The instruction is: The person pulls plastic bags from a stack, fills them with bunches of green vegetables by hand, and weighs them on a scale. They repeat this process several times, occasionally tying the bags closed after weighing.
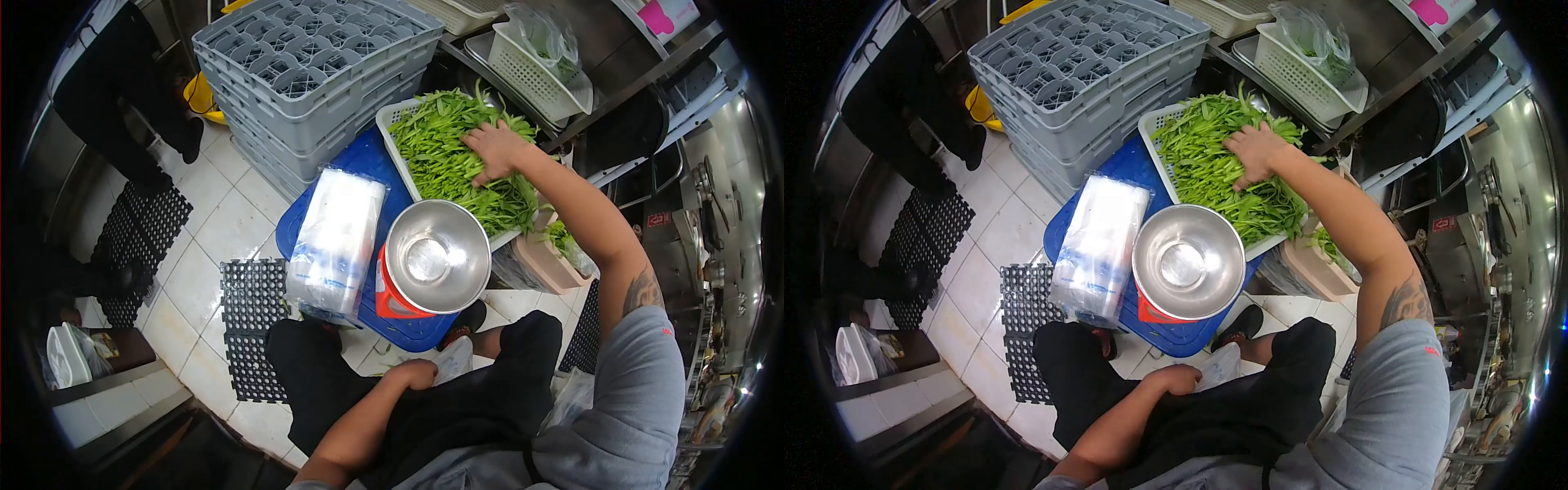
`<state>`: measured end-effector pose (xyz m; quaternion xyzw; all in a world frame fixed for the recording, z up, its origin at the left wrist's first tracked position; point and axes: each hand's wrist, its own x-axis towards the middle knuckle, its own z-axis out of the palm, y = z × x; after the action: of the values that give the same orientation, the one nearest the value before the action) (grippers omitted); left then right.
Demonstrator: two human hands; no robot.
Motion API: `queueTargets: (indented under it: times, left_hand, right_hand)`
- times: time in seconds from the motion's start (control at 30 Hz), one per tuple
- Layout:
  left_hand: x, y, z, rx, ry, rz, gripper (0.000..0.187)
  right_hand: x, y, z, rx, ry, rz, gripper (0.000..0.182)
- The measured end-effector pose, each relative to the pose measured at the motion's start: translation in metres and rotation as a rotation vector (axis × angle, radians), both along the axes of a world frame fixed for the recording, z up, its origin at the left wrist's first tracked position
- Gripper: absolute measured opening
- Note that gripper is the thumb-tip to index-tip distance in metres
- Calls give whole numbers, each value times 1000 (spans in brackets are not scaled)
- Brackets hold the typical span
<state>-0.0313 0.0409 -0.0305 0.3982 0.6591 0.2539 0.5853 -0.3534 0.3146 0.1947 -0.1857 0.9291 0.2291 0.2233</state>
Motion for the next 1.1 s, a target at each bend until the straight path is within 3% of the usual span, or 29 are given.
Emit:
queueTargets:
  times: [0.17, 0.3, 0.33, 0.43, 0.53, 0.63, 0.8, 0.9, 1.0, 1.1]
  left_hand:
    - [3, 1, -3, -9, 3, 2, 40]
    - [4, 4, -8, -2, 14, -10, 38]
    - [4, 4, -9, 1, 12, -7, 38]
    - [5, 4, -14, 30, 18, -30, 37]
    - [4, 3, -13, 49, 21, 17, 36]
    - [4, 2, -14, 39, 9, 28, 36]
    - [1, 1, -7, 12, 6, -3, 38]
    - [-6, 2, 5, -20, -22, -31, 41]
    - [-5, 2, 8, -32, -16, -27, 41]
    - [-1, 3, 5, -33, -6, -9, 39]
  right_hand:
    - [-5, 3, 27, -95, -14, 5, 99]
    - [-8, -15, 44, -67, 40, -24, 83]
    - [-14, -20, 43, -89, 112, 37, 66]
    - [-52, -25, 19, -76, 243, 24, 54]
    - [-78, -8, -35, -301, 398, 259, 48]
    - [-86, -13, -33, -81, 263, 94, 46]
    - [-74, -9, 12, -58, 183, 245, 33]
    - [-38, 0, 15, -187, 29, 163, 58]
    - [-1, 11, 12, -59, 66, 349, 95]
    - [8, 12, 2, 88, 122, 381, 116]
